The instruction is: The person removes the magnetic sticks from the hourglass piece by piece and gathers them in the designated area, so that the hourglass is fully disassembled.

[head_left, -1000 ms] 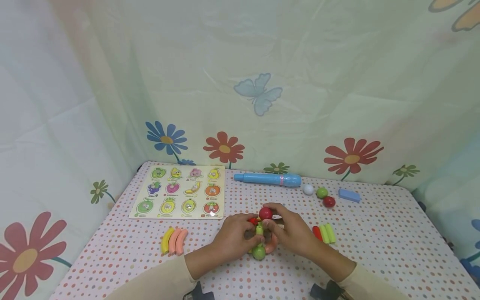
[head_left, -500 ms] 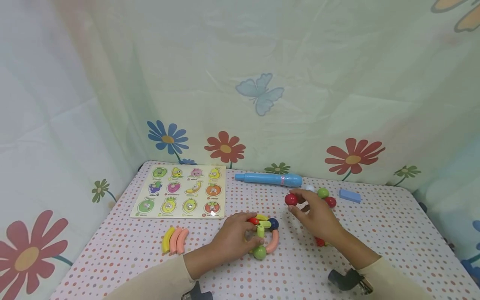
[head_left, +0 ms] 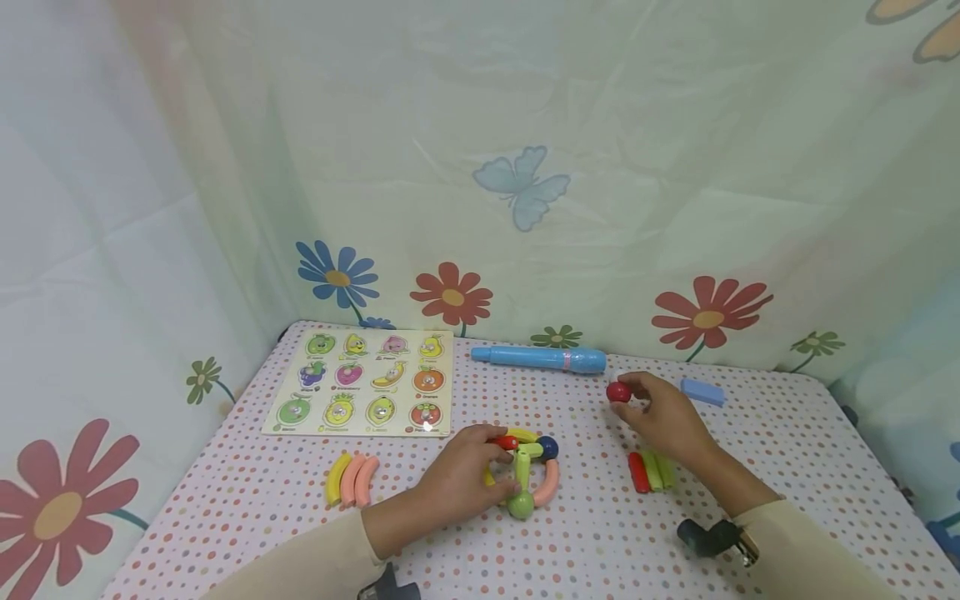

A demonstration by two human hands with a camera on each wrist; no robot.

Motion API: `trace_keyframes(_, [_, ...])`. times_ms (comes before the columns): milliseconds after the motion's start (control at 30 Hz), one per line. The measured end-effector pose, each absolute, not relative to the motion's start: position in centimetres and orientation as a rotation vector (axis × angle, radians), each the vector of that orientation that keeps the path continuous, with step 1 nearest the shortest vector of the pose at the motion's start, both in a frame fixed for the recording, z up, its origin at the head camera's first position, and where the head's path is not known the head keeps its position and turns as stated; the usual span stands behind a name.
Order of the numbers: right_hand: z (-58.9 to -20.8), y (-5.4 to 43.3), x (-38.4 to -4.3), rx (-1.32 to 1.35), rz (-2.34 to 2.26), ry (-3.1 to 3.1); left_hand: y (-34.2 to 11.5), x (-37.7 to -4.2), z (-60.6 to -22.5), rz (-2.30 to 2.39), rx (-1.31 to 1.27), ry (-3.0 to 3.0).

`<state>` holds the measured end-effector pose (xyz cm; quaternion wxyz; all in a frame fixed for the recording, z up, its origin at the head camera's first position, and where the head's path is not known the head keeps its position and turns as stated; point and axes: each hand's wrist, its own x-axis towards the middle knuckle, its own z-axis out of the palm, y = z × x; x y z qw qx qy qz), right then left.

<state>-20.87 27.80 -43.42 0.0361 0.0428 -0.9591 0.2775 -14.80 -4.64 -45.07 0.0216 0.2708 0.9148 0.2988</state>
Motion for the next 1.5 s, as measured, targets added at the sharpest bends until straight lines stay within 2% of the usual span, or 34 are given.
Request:
trace_keyframes(700, [-44.5, 29.1, -22.0, -0.036, 0.819, -3.119, -5.5, -14.2, -45.7, 0.921, 0.688, 2.795])
trace_keyframes(1000, [-44.7, 29.3, -22.2, -0.016, 0.816, -3.140, -5.5, -14.1, -45.7, 0.914, 0.687, 2.794])
trace_keyframes(1267, [-44.0, 28.7, -21.4, 0.085, 0.715, -3.061, -5.5, -14.3, -45.7, 0.875, 0.675, 2.792])
trace_keyframes(1500, [-42.6, 25.1, -19.4, 0.304, 0.709, -2.982, -5.7, -14.6, -45.6, 0.878, 0.694, 2.771])
